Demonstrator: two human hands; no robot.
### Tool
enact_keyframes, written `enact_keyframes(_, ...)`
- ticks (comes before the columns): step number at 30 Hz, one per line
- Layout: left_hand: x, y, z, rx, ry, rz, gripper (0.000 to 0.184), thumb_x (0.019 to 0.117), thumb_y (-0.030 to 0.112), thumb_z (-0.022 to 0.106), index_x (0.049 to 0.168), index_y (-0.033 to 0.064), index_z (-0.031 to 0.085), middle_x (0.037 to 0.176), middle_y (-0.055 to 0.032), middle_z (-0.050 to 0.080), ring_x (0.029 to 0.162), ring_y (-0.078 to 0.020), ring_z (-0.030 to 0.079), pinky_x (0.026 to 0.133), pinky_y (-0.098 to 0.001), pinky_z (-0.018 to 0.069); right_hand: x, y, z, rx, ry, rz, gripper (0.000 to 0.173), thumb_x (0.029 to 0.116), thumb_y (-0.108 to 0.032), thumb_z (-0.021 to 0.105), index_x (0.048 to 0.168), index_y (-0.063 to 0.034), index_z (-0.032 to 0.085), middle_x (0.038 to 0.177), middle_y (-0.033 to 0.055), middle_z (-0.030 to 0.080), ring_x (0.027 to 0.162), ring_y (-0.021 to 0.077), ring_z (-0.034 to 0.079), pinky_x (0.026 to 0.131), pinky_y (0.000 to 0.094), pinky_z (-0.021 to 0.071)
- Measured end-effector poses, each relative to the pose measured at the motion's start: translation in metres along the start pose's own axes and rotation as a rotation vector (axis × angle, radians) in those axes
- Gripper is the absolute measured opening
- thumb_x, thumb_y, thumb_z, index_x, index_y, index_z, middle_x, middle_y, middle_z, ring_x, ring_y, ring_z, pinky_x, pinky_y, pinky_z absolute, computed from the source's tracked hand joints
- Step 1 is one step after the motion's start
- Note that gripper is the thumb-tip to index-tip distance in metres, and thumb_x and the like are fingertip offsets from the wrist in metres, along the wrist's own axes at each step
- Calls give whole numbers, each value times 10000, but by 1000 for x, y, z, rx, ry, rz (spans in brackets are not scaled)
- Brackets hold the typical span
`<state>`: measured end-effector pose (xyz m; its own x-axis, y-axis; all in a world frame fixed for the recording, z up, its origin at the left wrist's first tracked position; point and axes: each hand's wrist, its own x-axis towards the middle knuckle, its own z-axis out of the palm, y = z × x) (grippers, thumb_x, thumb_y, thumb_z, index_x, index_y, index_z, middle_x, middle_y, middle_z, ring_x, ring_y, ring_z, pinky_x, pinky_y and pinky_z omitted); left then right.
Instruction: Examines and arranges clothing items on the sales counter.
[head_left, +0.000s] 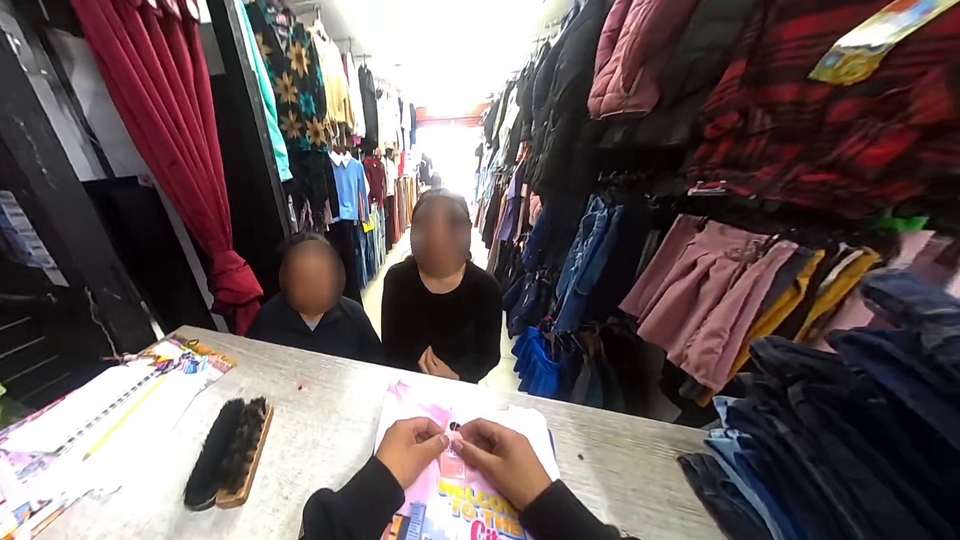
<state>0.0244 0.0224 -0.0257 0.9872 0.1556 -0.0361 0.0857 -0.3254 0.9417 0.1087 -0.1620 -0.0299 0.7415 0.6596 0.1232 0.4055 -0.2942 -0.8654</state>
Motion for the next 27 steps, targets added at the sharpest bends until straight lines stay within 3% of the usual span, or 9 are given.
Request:
enact_keyframes(6, -2, 1, 0, -40, 18, -17, 197, 990, 181, 639, 1033, -4, 693, 835, -21, 678, 708, -47, 611, 706, -254, 525, -1, -3, -4, -12, -85, 27, 275, 976, -301, 667, 1000, -32, 721, 815, 35, 691, 712, 86, 639, 719, 304, 539)
enact_keyframes(10, -3, 4, -1, -8, -24, -28, 205, 983, 182, 648, 1035, -10, 695, 861, -32, 684, 745, -49, 621, 750, -262, 533, 0, 0, -5, 96, -27, 69, 225, 995, -280, 632, 969, -68, 702, 749, -31, 655, 647, 43, 608, 658, 257, 527)
enact_keyframes(14, -1, 2, 0, -28, -25, -43, 179, 976, 162, 661, 1011, -9, 700, 856, -35, 695, 748, -48, 636, 757, -265, 544, 2, 1, -5, 128, -33, 105, 195, 1003, -255, 638, 939, -81, 699, 720, -30, 659, 626, 46, 614, 632, 246, 523)
enact_keyframes(21, 0, 0, 1, -139, 37, -17, 122, 986, 114, 638, 986, 1, 683, 788, 14, 658, 669, -13, 592, 662, -201, 509, 2, 1, -6, 160, -72, 79, 175, 991, -243, 623, 964, -90, 703, 748, -54, 668, 656, 16, 621, 656, 218, 526)
enact_keyframes(27, 0, 4, 0, -158, 28, -20, 124, 998, 101, 613, 988, -6, 674, 782, 20, 644, 659, -12, 580, 654, -193, 500, 1, -3, -8, 175, -94, 83, 170, 1011, -193, 590, 980, -67, 698, 770, -50, 670, 664, 12, 621, 661, 211, 529)
